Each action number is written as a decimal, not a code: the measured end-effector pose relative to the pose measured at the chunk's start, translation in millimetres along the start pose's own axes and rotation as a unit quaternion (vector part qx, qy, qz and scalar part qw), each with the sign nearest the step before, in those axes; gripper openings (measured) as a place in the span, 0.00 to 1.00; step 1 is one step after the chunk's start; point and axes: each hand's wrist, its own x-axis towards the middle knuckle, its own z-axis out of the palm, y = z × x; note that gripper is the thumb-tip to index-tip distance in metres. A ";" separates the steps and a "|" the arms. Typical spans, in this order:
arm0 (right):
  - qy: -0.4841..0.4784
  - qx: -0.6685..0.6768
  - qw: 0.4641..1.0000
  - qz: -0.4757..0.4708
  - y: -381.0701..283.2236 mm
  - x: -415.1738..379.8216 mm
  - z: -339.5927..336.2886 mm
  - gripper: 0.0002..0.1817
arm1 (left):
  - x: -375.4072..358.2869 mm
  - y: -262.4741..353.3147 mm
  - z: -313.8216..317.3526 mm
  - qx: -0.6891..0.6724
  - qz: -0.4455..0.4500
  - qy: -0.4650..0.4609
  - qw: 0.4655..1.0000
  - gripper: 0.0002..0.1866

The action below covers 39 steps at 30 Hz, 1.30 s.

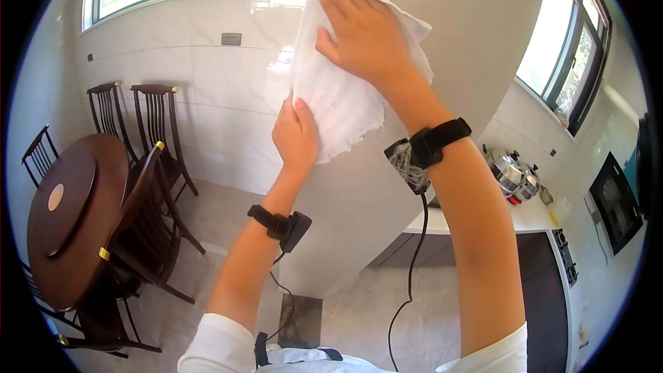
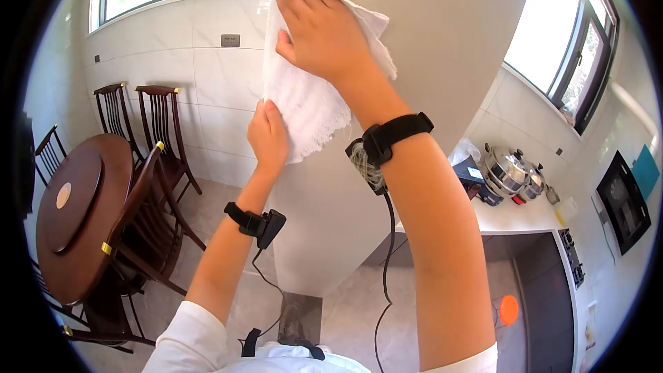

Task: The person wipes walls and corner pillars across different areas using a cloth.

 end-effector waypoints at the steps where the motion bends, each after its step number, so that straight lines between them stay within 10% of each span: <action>1: -0.006 0.000 1.000 -0.002 -2.7 0.1 0.8 0.27 | -1.6 -4.0 -1.3 0.003 -0.003 -0.008 1.000 0.20; 21: -0.106 0.072 0.990 -0.061 -26.8 -16.2 12.0 0.06 | -67.2 -46.0 -15.7 -0.021 -0.027 -0.053 0.998 0.20; 39: -0.310 0.088 0.939 -0.121 -103.1 -81.8 57.8 0.12 | -138.6 -133.5 -57.5 0.039 -0.027 -0.210 0.976 0.18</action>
